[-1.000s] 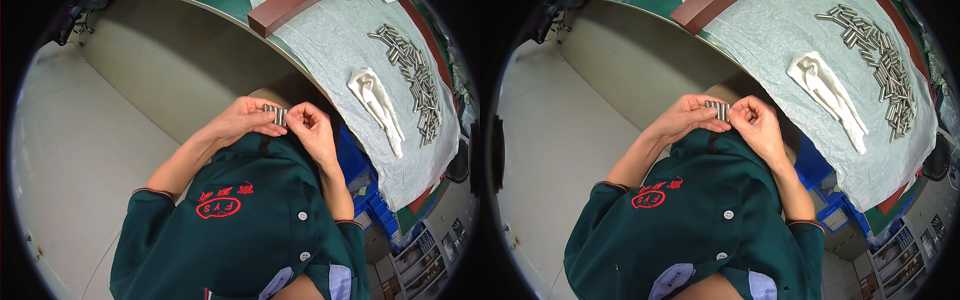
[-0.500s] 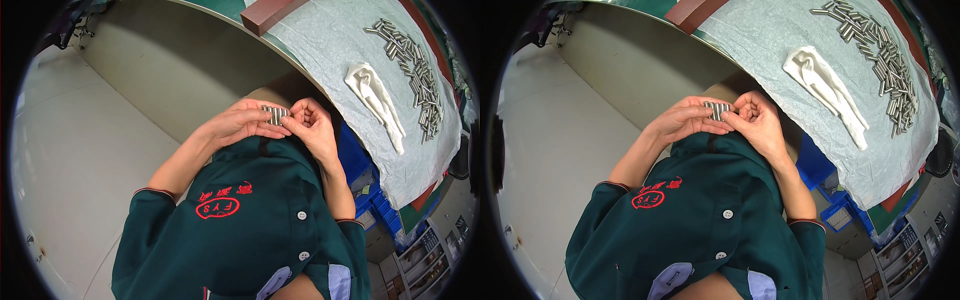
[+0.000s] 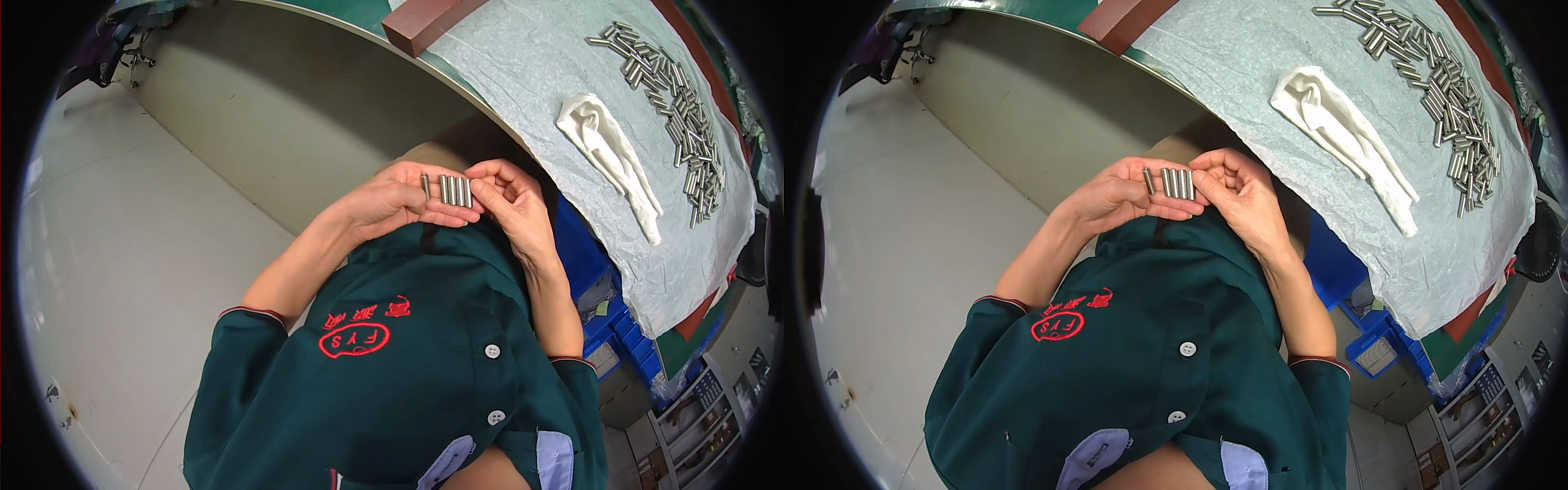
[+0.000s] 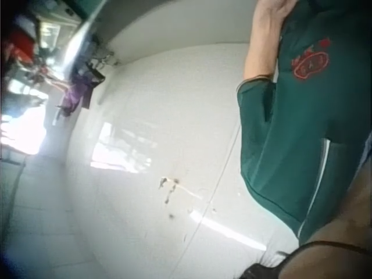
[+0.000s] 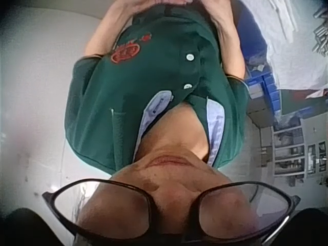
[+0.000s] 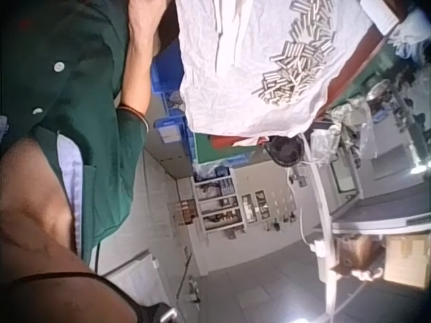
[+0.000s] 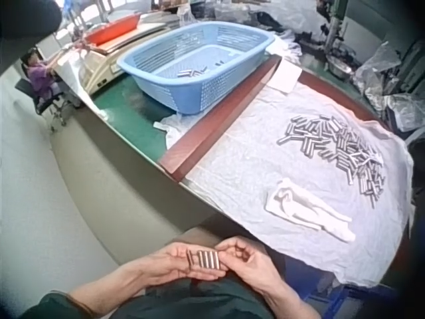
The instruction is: Inspecting small cylindrical metal parts and sorting them on a workbench.
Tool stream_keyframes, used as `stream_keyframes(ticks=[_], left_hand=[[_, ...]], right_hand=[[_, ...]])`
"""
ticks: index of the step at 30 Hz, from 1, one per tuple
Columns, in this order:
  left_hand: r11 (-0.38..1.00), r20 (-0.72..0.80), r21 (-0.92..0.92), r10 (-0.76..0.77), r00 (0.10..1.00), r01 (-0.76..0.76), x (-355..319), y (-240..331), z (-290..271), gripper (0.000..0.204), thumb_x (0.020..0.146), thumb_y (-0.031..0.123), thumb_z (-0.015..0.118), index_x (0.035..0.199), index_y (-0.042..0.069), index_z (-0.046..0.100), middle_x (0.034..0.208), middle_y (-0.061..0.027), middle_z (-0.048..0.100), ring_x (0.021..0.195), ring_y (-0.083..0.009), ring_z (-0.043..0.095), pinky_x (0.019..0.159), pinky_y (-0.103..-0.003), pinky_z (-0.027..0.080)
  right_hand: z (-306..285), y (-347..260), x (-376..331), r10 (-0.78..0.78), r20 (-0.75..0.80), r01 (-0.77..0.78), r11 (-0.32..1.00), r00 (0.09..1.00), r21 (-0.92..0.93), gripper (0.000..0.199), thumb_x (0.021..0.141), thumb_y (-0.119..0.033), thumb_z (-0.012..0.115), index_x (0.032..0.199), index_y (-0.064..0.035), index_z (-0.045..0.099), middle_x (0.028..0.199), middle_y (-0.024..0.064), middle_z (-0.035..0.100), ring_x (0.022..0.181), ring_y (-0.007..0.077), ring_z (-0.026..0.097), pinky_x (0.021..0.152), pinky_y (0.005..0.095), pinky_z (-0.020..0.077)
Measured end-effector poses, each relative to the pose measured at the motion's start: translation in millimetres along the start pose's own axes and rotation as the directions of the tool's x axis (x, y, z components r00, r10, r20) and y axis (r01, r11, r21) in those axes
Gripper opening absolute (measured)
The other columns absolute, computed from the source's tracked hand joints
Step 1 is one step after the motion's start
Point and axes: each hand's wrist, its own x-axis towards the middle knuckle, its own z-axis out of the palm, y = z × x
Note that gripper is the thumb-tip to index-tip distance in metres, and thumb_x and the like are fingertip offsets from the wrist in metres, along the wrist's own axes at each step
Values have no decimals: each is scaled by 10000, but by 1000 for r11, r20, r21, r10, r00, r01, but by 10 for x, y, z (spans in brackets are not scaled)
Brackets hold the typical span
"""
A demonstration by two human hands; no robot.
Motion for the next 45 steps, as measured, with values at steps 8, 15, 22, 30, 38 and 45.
stream_keyframes(ticks=[8, 15, 22, 30, 38, 45], left_hand=[[997, -17, -79, -24, 1000, 22, 8, -13, -21, 425, 809, -2, 483, 1219, -112, 458, 1147, -248, 580, 1104, -312, 588, 971, -409, 472], [998, -35, -65, -14, 999, 12, -53, 64, 29, 355, 952, 216, 523, 1190, -48, 518, 1083, -203, 628, 1004, -270, 639, 883, -349, 533], [901, -77, 427, 120, 990, -76, -631, 1551, 674, 294, 939, 204, 547, 1124, -24, 538, 1008, -195, 649, 894, -253, 669, 771, -310, 559], [305, -114, 952, 343, 933, 4, 29, 3290, 832, 213, 968, 221, 486, 1060, 34, 534, 890, -40, 629, 761, -88, 620, 675, -206, 516], [-544, -317, 713, 312, 895, 443, 846, 3585, 252, 128, 856, 98, 552, 882, -23, 588, 674, -94, 634, 561, -169, 630, 509, -302, 503], [-863, 542, 499, 381, 749, 77, 567, 2568, 1252, 402, 829, 41, 604, 1225, 19, 536, 1250, -174, 553, 1143, -325, 545, 974, -381, 423]], right_hand=[[1, 109, 53, -42, -18, 41, 999, 999, -26, 152, 877, -100, 633, 967, 16, 595, 736, -7, 584, 651, 26, 515, 600, 171, 416], [82, -48, -6, -211, -113, 204, 976, 971, -70, 234, 861, -54, 644, 1059, 24, 546, 723, -51, 492, 643, 8, 454, 570, 163, 371], [111, -333, -387, -471, -12, 444, 839, 882, -314, 80, 798, 13, 639, 877, 5, 640, 672, -11, 516, 557, 37, 437, 507, 196, 351], [194, -457, -684, -620, 17, 580, 724, 785, -372, 96, 760, 43, 649, 849, 5, 652, 673, 20, 531, 542, 66, 454, 492, 212, 356], [-75, -803, -1024, -845, 21, 693, 424, 535, -582, 158, 676, 79, 683, 807, 3, 641, 675, 74, 596, 531, 168, 543, 458, 271, 401], [-648, -853, -1031, -927, -69, 286, 184, 370, -941, 227, 619, 70, 688, 828, -13, 653, 704, 65, 585, 595, 211, 553, 495, 307, 409]])
